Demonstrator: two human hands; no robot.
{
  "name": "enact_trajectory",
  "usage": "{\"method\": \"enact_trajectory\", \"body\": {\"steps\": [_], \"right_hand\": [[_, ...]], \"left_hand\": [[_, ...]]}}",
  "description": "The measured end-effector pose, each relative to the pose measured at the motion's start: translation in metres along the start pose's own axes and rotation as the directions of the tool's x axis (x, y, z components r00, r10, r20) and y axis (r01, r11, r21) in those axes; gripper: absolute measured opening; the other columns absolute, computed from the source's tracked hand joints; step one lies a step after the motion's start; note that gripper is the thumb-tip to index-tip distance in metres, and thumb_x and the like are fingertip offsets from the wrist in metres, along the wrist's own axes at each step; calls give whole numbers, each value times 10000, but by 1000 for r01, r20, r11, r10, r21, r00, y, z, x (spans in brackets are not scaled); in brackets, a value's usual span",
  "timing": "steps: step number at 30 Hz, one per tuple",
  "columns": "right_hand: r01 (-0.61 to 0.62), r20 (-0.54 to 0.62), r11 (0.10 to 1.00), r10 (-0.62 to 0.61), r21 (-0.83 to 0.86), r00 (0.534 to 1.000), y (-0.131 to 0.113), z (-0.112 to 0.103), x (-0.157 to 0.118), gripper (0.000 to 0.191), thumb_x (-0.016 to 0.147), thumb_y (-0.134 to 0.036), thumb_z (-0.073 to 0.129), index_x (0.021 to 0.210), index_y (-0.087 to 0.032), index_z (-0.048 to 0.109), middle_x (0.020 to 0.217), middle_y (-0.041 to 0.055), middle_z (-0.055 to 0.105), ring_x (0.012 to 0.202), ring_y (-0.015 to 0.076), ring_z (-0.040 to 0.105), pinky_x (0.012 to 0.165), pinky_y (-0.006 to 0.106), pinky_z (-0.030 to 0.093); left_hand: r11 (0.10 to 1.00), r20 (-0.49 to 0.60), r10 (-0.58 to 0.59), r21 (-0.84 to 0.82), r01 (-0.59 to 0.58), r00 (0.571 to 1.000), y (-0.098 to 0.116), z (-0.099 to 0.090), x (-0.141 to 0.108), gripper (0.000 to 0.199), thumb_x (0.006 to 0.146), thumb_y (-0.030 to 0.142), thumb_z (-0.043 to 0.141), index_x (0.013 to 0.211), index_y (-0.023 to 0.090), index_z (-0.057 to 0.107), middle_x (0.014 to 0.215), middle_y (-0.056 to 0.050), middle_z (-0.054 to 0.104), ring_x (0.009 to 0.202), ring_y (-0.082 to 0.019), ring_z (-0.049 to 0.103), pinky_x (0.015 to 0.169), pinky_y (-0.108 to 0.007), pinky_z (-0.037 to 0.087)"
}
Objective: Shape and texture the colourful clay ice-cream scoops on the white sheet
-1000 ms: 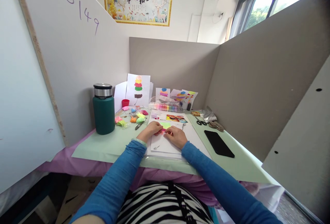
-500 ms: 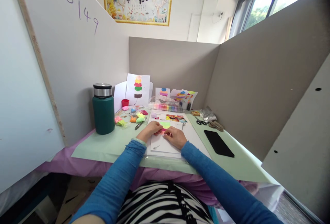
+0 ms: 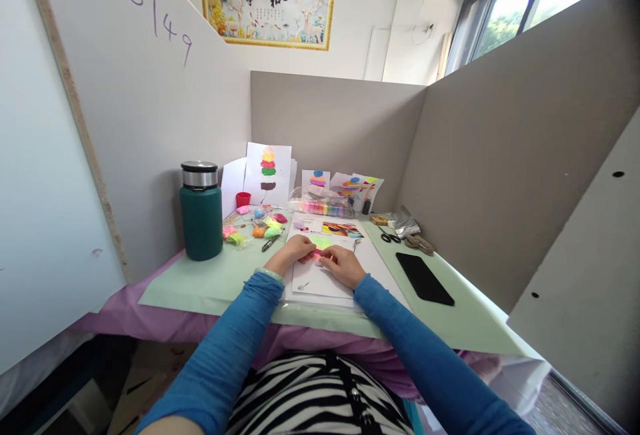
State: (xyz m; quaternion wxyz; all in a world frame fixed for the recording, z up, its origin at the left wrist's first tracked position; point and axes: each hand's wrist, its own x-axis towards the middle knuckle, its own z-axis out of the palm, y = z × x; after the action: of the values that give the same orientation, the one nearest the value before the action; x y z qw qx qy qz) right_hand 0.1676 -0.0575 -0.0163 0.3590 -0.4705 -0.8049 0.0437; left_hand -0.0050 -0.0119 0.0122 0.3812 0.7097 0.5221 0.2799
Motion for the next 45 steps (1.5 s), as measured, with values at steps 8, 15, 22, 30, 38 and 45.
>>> {"method": "enact_trajectory", "body": {"steps": [8, 15, 22, 30, 38, 45], "right_hand": [[-5, 15, 999, 6, -33, 1000, -2, -1, -1, 50, 808, -224, 653, 786, -208, 695, 820, 8, 650, 695, 122, 574, 683, 245, 439], [4, 10, 1000, -4, -24, 1000, -2, -1, 0, 72, 821, -216, 636, 778, -202, 691, 796, 7, 648, 691, 124, 570, 674, 249, 427], [14, -71, 1000, -14, 0, 997, 3, 1, 1, 109, 850, -219, 573, 821, -207, 677, 841, 20, 659, 704, 130, 571, 678, 249, 431], [-158, -256, 978, 119, -138, 959, 24, -17, -3, 150, 871, -219, 514, 837, -216, 661, 902, 35, 655, 834, 175, 595, 737, 277, 435], [55, 99, 915, -16, -400, 995, 40, -40, -23, 286, 831, -47, 507, 861, -252, 704, 1016, 38, 617, 885, 161, 587, 725, 255, 406], [241, 280, 807, -98, -539, 955, 35, -56, -20, 229, 916, -125, 475, 879, -233, 674, 1028, 53, 603, 948, 159, 557, 751, 247, 379]], "left_hand": [[1000, 1, 5, -5, -5, 1000, 2, -1, -3, 133, 776, 210, 550, 685, 118, 582, 629, -39, 602, 528, -103, 527, 496, -202, 406], [1000, 2, 18, 1, -18, 1000, 2, -1, -3, 141, 773, 211, 536, 674, 121, 581, 608, -40, 602, 522, -103, 525, 485, -197, 402], [999, 16, 35, -13, -34, 999, 1, -2, -4, 153, 761, 238, 538, 671, 125, 586, 605, -38, 601, 518, -102, 529, 488, -199, 405], [979, 72, 197, 33, -200, 978, -2, -8, -9, 156, 747, 244, 579, 796, 124, 667, 687, -45, 650, 560, -121, 563, 515, -214, 431], [884, 35, 384, 276, -378, 923, -14, -5, -21, 226, 745, 147, 592, 907, 173, 747, 910, -59, 730, 812, -174, 626, 766, -239, 467], [773, 115, 471, 423, -472, 875, -10, -4, -32, 358, 802, 155, 525, 1096, 202, 722, 1057, -42, 711, 899, -177, 627, 861, -281, 465]]}}
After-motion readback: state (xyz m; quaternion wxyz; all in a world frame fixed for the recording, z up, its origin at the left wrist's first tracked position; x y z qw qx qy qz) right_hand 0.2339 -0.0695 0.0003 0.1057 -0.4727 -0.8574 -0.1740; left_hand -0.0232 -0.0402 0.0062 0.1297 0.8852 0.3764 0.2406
